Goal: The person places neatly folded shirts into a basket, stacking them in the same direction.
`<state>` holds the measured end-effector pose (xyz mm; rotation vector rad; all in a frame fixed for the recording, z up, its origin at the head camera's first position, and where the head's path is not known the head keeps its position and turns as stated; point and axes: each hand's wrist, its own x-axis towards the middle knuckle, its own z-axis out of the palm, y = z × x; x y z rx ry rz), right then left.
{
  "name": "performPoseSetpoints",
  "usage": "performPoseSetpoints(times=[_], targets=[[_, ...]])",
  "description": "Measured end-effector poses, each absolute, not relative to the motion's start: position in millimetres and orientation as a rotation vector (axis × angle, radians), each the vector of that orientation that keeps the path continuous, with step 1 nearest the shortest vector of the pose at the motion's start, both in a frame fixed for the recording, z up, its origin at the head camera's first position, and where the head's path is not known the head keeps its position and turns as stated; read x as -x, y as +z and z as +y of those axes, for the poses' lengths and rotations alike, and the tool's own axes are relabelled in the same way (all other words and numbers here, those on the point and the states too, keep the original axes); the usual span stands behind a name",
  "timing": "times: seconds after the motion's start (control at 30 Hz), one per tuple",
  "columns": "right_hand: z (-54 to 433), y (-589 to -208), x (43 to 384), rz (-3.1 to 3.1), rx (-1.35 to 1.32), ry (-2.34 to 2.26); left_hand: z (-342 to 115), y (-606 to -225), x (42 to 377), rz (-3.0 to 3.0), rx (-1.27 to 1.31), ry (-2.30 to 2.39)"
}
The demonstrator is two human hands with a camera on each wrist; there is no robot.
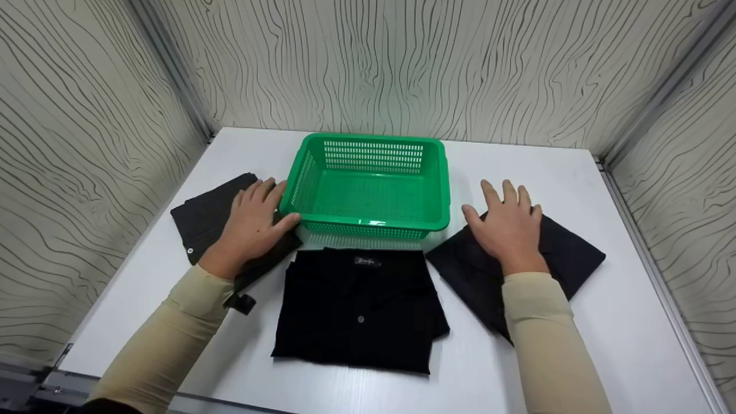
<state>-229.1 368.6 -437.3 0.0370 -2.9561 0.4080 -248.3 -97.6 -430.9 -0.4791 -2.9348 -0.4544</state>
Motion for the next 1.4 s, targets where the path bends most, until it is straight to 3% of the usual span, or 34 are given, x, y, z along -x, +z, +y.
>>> performPoseSetpoints(times=[0.53,0.97,1.4], targets=[[391.9,-450.1,223.1,-3.035,0.023,0.400,-38.3,-414.8,214.5,-2.882,0.747,-0.415],[416.0,-467.6,216.2,-3.080,0.115,0.479,20.9,-431.5,201.6,-2.956,1.058,-0.419],[443.7,-479.6,207.9,-3.140,0.199,0.552,85.8,-456.2,192.9,-3.119,1.185,-0.302]])
